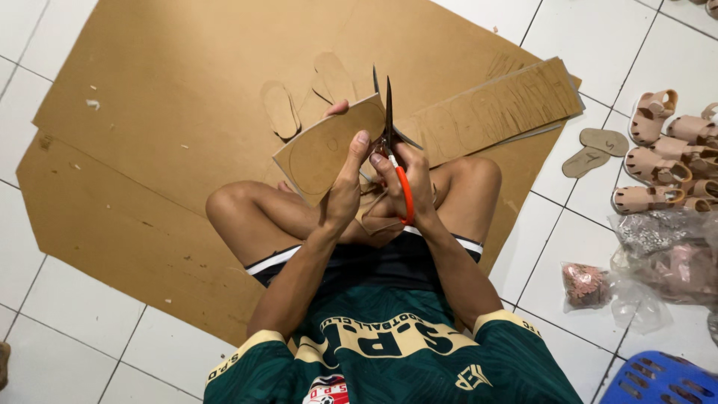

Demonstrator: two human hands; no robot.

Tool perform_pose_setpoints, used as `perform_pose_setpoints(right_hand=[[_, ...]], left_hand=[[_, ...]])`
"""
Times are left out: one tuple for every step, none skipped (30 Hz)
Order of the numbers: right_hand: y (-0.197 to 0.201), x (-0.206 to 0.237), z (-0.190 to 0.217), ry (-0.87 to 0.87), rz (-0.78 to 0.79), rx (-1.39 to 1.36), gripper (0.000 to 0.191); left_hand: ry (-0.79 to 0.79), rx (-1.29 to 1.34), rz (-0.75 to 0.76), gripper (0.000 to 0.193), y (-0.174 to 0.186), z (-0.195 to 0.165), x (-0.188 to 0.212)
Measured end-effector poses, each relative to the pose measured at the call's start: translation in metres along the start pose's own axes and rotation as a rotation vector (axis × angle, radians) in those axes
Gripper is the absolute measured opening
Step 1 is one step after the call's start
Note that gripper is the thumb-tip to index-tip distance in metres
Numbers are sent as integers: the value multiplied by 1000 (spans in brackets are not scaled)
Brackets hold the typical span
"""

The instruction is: The person sits on the floor and uses scissors to cut out multiple foot-shaped pieces from a large sheet of cardboard. They rotate the cardboard and trim along the drawn outlines, placing finished pieces aside.

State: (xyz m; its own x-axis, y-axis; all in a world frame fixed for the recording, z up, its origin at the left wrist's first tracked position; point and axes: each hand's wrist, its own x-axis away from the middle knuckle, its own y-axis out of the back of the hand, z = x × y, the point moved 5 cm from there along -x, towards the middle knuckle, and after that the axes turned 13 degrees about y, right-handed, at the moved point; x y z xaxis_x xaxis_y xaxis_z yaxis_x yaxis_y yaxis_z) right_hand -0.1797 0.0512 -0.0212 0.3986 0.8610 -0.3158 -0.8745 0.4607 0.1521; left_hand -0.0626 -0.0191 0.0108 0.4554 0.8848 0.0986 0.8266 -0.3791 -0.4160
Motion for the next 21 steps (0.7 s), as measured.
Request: perform_pose_setpoints(right_hand=[[0,1,1,-13,4,-12,24],[0,2,2,-22,7,-24,23],[0,1,3,-27,7,-36,23],[0,2,4,-34,10,-51,23],[0,2,6,-41,13,-67,23],[1,3,7,-47,15,-82,23],[1,3,10,-43,21,-80,23],[1,3,12,-37,27,-78,23],[1,3,14,-30,31,-76,23],[1,3,18,8,33,-57,23],[0,3,20,47,36,-39,22],[-1,1,23,92,38,-21,22],[-1,0,20,45,40,-7,22],[-3,-1,17,-6,44,8,22],[-3,1,15,-66,46,23,22],[-2,0,17,-6,46,23,21],[-2,-2,19,57,45,22,21],[-2,-3,22,119,43,19,20],[-2,-2,20,86,39,6,21],[-2,-1,19,55,36,-7,21],[-2,0,18,23,30,-18,21]], left_hand=[[9,12,9,48,0,0,1],[13,23,19,48,1,-1,1],[15,33,33,47,1,-1,0],[45,76,55,48,1,0,0],[74,119,76,49,2,0,-1],[102,161,99,50,2,1,-2],[117,155,106,51,3,2,-2],[130,149,114,53,3,3,-4],[143,142,123,54,3,4,-5],[128,151,111,54,3,5,-5],[112,158,98,54,3,6,-5],[90,165,89,55,2,7,-5],[99,179,76,54,2,9,-7],[114,195,62,53,2,11,-7],[136,211,46,52,3,13,-6],[131,199,57,51,3,14,-5],[123,185,69,50,2,13,-4],[117,169,82,50,2,13,-3],[119,193,80,50,3,13,-3],[118,216,78,50,4,12,-3],[120,240,79,50,5,12,-3]])
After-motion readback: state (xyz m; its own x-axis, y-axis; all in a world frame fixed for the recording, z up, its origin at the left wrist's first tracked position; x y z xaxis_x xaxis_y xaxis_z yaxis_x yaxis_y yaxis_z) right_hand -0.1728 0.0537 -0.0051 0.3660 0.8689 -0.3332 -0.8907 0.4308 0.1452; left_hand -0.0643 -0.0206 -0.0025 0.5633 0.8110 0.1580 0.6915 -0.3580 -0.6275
